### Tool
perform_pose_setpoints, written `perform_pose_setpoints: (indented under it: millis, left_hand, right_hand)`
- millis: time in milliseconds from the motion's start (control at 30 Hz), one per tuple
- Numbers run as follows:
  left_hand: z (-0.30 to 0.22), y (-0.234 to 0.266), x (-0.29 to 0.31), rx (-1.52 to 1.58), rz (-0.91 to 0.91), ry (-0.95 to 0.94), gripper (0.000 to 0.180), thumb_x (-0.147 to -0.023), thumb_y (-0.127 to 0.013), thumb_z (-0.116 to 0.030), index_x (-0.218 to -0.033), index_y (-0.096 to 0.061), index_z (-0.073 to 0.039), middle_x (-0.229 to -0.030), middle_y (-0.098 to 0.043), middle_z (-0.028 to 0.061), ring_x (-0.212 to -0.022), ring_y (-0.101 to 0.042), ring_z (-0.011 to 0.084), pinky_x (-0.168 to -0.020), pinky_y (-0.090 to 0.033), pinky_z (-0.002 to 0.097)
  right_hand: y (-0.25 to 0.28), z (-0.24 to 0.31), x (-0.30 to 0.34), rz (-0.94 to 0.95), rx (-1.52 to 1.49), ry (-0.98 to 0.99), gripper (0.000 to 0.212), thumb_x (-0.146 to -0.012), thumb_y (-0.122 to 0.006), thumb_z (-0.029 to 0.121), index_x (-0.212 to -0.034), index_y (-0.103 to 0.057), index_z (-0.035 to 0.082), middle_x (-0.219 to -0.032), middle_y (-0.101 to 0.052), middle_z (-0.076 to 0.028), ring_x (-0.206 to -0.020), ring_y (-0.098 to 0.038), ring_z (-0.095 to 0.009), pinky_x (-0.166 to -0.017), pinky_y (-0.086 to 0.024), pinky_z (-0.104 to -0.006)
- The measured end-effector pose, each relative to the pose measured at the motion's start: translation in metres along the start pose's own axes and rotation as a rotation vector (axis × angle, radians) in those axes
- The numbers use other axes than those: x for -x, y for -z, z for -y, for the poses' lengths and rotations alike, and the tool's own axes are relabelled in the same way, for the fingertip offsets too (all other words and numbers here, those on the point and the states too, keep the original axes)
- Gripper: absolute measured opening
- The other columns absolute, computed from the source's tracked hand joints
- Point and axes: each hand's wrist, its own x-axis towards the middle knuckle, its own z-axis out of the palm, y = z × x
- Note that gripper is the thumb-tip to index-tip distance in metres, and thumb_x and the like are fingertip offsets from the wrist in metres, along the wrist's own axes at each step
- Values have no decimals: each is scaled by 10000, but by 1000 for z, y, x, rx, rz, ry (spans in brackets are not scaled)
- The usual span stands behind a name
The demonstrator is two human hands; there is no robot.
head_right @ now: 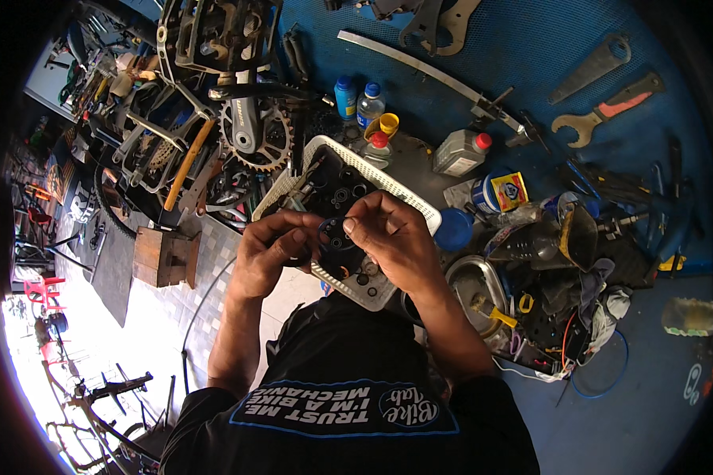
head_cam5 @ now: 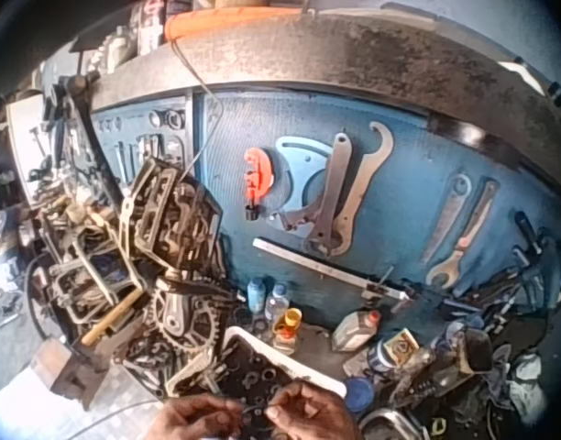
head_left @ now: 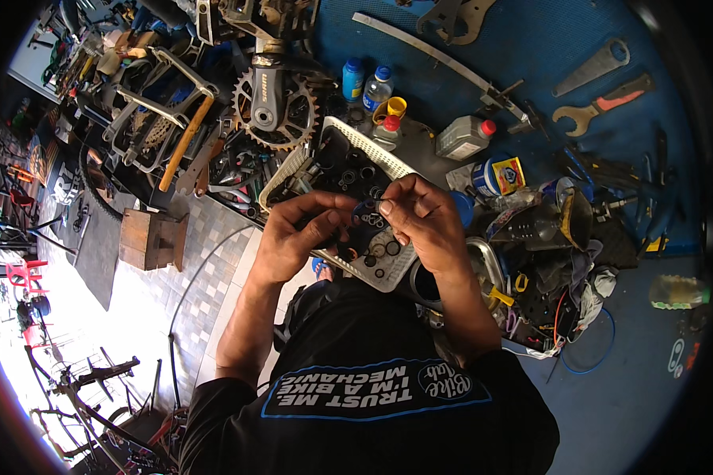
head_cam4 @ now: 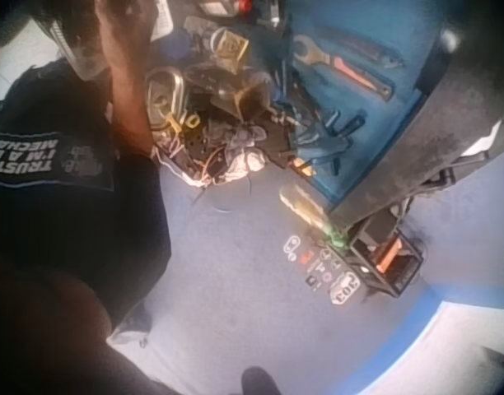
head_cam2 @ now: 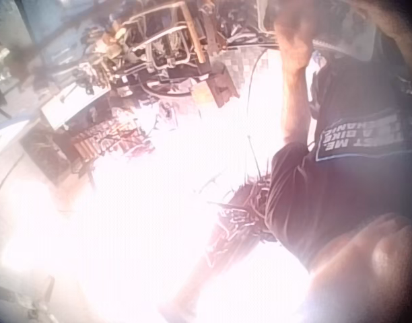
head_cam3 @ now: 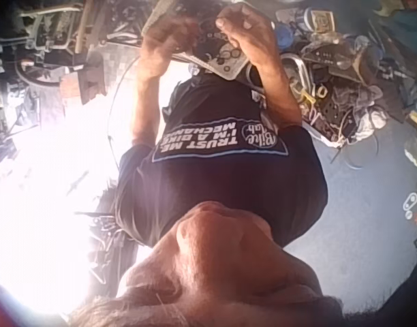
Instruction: The person scrubs small bicycle parts in a metal tray using a brush and liquid, then wipes them with a cloth. The person repeatedly picks up parts, scrubs them, and places them back into a basket.
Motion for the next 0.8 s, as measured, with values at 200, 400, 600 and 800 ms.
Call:
perform_pose_setpoints:
  millis: [200, 400, 600, 800]
  left_hand:
    - [11, -2, 1, 3, 10, 23, 207, -973, -688, -74, -1150, -672, 33, -982, -740, 131, -787, -707, 161, -664, -589, 282]
    - [17, -6, 1, -17, -89, -63, 111, -971, -686, -44, -1064, -663, 11, -977, -744, 127, -802, -710, 150, -690, -577, 269]
    - [1, -9, 1, -557, -130, -137, 114, -951, -715, -77, -1019, -669, 2, -929, -745, 67, -818, -696, 109, -734, -555, 253]
    - [-11, -18, 0, -645, -187, -173, 132, -881, -765, -91, -957, -682, -22, -832, -724, 32, -762, -656, 75, -699, -533, 260]
  right_hand:
    - [-5, 1, -2, -37, -94, -66, 127, -981, -706, 92, -1018, -596, 39, -767, -592, 10, -570, -521, -45, -480, -419, -204]
    - [-5, -2, 0, -20, -51, 0, 122, -976, -715, 94, -1015, -612, 40, -807, -610, 15, -644, -551, -37, -532, -425, -193]
    - [-2, 3, -6, 15, 490, 330, 163, -912, -775, 106, -1039, -691, 47, -864, -643, 10, -730, -574, -63, -607, -434, -230]
    - [-9, 16, -5, 28, 666, 474, 168, -867, -795, 90, -1009, -708, 67, -872, -651, -34, -768, -611, -172, -675, -478, -295]
